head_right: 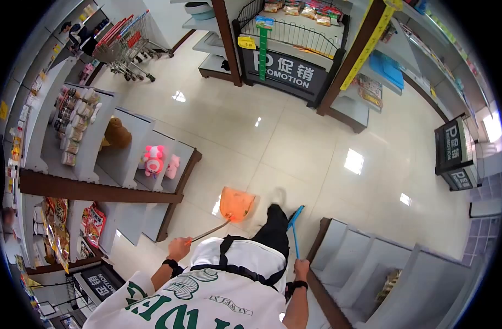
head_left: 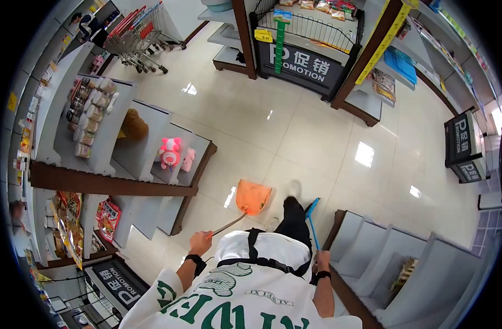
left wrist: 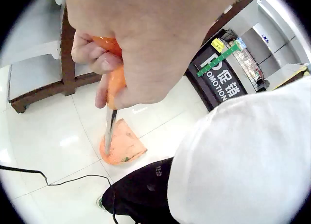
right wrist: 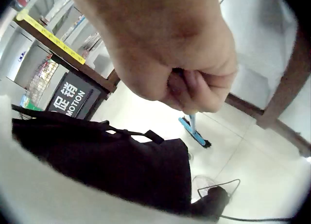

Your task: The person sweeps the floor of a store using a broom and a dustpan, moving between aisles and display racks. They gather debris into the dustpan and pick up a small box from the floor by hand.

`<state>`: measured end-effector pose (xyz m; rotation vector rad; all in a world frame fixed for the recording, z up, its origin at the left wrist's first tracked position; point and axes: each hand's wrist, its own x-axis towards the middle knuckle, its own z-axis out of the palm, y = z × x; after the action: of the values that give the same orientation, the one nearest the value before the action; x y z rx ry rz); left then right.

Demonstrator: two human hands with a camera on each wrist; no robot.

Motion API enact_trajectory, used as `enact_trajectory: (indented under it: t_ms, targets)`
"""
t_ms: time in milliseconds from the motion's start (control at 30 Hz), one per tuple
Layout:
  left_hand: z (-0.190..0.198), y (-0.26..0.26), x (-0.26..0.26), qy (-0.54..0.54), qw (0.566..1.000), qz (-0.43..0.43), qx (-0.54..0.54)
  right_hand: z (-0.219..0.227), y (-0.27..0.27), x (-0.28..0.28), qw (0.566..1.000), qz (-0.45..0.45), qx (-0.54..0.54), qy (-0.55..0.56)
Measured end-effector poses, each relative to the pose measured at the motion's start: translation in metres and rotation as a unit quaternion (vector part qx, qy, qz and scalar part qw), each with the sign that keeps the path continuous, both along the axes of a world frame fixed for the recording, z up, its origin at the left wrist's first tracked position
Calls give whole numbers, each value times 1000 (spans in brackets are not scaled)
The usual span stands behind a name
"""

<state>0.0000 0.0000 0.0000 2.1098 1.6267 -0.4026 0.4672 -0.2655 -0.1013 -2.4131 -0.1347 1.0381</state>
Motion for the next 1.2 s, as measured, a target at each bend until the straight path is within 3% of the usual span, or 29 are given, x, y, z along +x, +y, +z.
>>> enact_trajectory:
  t_ms: [33,67,100,133,167,200,233,267,367,400,433,467,500,567,600,700,767,800,833,867,1033,1133,1200]
  targets:
    - [3,-11,10,4,1000,26,-4,-20,-6,12,1000,-21,17,11]
    - [3,-25,19,10,998,53,-12,-35,-19,31,948,249,158,-121]
    - [5,10,46,25,997,58,-34,-39,48,54,999,11,-8,39]
    - [17,-11,42,25,995,89,-32,-21,52,46,997,-6,-13,81]
    - [1,32,72,-7,993,119,20,-21,123,80,995,-19,33,95]
    - [4,42,71,1,990,138,25,-28,146,80,994,-10,27,108]
    - [16,38,69,22,988,154,14,-37,158,78,986,-67,26,152]
    - [11,67,91,10,987,159,23,-49,210,107,976,-117,53,177]
    - [30,102,121,2,986,168,14,-31,275,145,971,-98,29,216]
    - [29,120,128,19,983,182,7,-58,276,154,967,-100,65,225]
    - [31,132,137,35,980,195,-3,-42,294,155,962,-104,98,234]
    - [38,144,132,25,978,205,5,-28,317,158,967,-98,-6,236]
    - [37,155,147,20,975,220,2,-38,315,178,953,-151,25,263]
    - [45,180,168,56,965,254,22,-17,359,207,957,-95,19,273]
    - [30,186,170,65,960,273,16,-12,378,222,963,-71,13,261]
    - [31,224,193,11,936,350,24,15,479,254,974,-28,4,223]
    - [27,250,206,21,909,413,42,15,536,280,969,93,45,222]
    - [3,254,205,16,905,422,54,11,563,294,968,156,55,189]
    - [7,268,210,25,900,435,13,2,594,303,962,213,74,155]
    - [-27,268,202,12,903,429,14,-5,626,312,959,244,61,130]
    - [-15,365,221,-8,871,491,23,-4,797,294,922,379,61,-44]
    - [-16,405,235,-33,866,498,29,11,859,283,940,338,40,-18]
    - [-7,462,232,-48,858,510,43,28,920,267,945,315,84,25]
